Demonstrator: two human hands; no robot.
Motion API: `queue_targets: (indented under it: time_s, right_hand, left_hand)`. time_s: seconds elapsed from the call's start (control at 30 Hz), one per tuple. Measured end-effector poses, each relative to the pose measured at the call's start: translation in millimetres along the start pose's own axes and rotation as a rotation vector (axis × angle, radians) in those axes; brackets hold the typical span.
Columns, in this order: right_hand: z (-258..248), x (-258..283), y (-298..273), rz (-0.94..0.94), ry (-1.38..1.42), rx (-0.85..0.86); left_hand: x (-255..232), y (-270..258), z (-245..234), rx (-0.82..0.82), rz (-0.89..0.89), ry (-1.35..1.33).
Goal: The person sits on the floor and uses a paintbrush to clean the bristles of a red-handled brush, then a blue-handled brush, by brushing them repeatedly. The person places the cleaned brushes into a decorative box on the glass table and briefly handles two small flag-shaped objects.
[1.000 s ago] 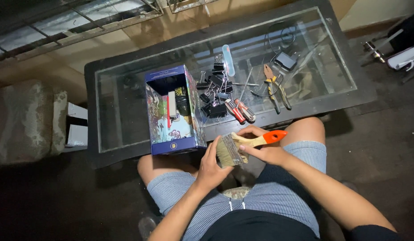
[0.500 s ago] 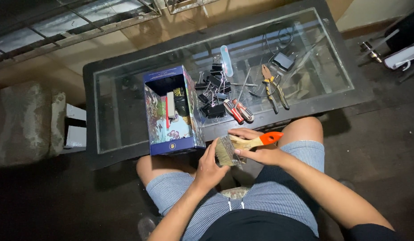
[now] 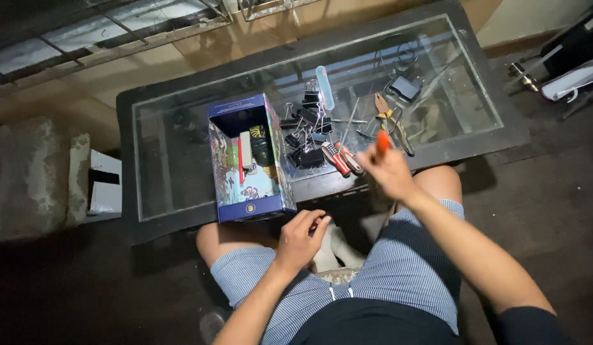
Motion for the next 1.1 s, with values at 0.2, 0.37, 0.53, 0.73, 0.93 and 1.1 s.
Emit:
queue_targets:
  time_s: [0.2, 0.37, 0.53, 0.73, 0.93, 1.1]
  right_hand:
    - [23.0, 27.3, 86.8, -0.035, -0.629, 0.169]
    - [39.9, 5.9, 143.5, 0.167, -0.976, 0.215]
    - [41.2, -73.9, 196.0, 0.228, -1.231, 0.177]
    - [48.5, -80.5, 199.7, 0.354, -1.208, 0.184]
    - [47.2, -80.2, 205.0, 0.352, -1.242, 0.16]
    - [29.5, -103.6, 212.8, 0.329, -1.095, 0.092]
  left_hand:
    - [-28.7, 13.6, -39.7, -0.218, 0.167, 0.002]
    - [-28.3, 16.7, -54.9, -0.285, 0.244, 0.002]
    - [-25.4, 13.3, -53.7, -0.317, 0.27, 0.012]
    - [-36.9, 17.0, -53.9, -0.228, 0.328, -0.003]
    - [-39.6, 21.8, -57.6, -0.224, 0.332, -0.005]
    - [-31.2, 22.8, -57.4, -0.214, 0.293, -0.03]
Point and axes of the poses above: each hand's wrist, its own y-axis towards the middle knuckle, its own z-axis out of the palm, x = y × z, the point moved 10 cm from there along y, towards the middle knuckle, and after that the axes turned 1 degree about -x, right-handed, at the moved point
